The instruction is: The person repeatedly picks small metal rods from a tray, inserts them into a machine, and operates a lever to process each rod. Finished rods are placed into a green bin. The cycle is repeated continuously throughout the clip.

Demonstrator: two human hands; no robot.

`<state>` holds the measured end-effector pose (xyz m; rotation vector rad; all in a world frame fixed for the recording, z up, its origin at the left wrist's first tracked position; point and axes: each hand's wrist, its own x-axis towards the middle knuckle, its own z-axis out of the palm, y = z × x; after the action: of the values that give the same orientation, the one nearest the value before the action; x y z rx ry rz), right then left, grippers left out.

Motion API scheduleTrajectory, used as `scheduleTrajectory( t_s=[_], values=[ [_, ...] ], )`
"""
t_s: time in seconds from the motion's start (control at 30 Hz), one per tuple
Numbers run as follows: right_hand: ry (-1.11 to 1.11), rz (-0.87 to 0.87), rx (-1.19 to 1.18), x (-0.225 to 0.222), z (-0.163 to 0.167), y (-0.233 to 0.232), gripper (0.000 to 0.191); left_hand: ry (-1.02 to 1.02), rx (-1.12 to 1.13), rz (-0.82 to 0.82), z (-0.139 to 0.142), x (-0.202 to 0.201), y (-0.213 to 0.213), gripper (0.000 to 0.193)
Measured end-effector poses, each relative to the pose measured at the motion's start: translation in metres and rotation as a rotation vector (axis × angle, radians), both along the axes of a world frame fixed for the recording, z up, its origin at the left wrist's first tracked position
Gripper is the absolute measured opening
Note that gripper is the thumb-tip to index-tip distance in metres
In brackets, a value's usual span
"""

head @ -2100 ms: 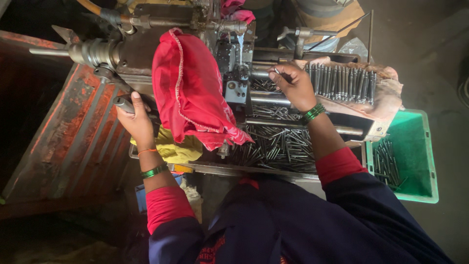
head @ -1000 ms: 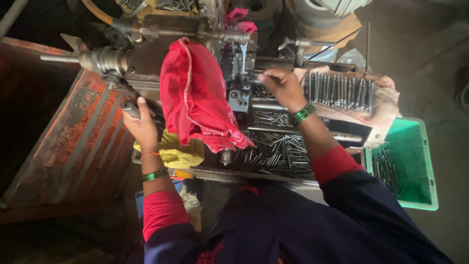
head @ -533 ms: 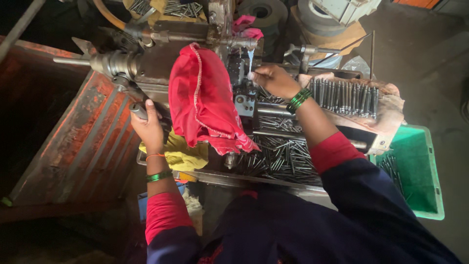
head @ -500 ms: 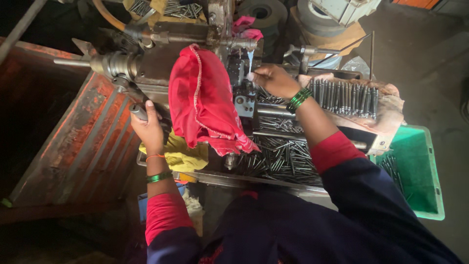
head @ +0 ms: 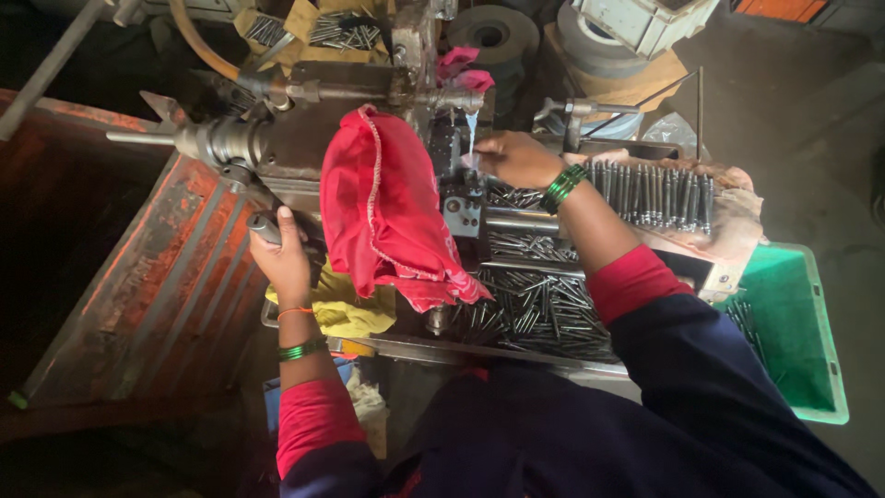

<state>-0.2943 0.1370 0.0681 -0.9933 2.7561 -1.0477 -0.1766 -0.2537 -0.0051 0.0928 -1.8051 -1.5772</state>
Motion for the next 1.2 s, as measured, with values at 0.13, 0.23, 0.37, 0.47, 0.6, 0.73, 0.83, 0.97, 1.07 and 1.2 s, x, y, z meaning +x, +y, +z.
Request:
scheduleTrajectory(
  t_s=[0.13, 0.23, 0.37, 0.47, 0.6, 0.73, 0.83, 0.97, 1.07, 1.2],
  values=[
    [0.029, -0.002, 0.010, 0.001, -0.002, -0.001, 0.034, -0.010, -0.001, 0.006, -0.002, 0.000, -0.001, 0.027],
    [-0.017, 0.030, -0.074, 0.002, -0.002, -0.002, 0.030, 0.002, 0.001, -0.009, 0.000, -0.001, 0.000, 0.027],
    [0.076, 0.015, -0.043, 0.006, -0.001, 0.001, 0.027, 0.020, 0.028, -0.025, 0.002, 0.001, 0.005, 0.025],
    [0.125, 0.016, -0.030, 0.013, 0.000, 0.004, 0.025, 0.021, 0.038, -0.027, 0.003, 0.005, 0.008, 0.022],
    [0.125, -0.064, -0.004, 0.025, 0.000, 0.012, 0.036, 0.028, 0.009, -0.026, 0.004, 0.008, 0.009, 0.024],
    [0.103, -0.093, -0.003, 0.037, 0.000, 0.028, 0.043, 0.051, 0.026, -0.053, 0.001, 0.011, 0.009, 0.024],
    [-0.042, -0.184, -0.052, 0.047, -0.002, 0.043, 0.042, 0.037, 0.022, -0.045, -0.001, 0.012, 0.006, 0.023],
    [0.044, -0.294, -0.264, 0.063, -0.010, 0.051, 0.035, 0.041, 0.025, -0.025, -0.002, 0.011, 0.005, 0.024],
    [-0.202, -0.367, -0.686, 0.071, -0.019, 0.044, 0.029, 0.040, 0.045, -0.028, -0.001, 0.013, 0.008, 0.022],
    [-0.416, -0.396, -1.238, 0.076, -0.036, 0.013, 0.026, 0.058, 0.055, -0.046, 0.001, 0.015, 0.011, 0.023]
  ],
)
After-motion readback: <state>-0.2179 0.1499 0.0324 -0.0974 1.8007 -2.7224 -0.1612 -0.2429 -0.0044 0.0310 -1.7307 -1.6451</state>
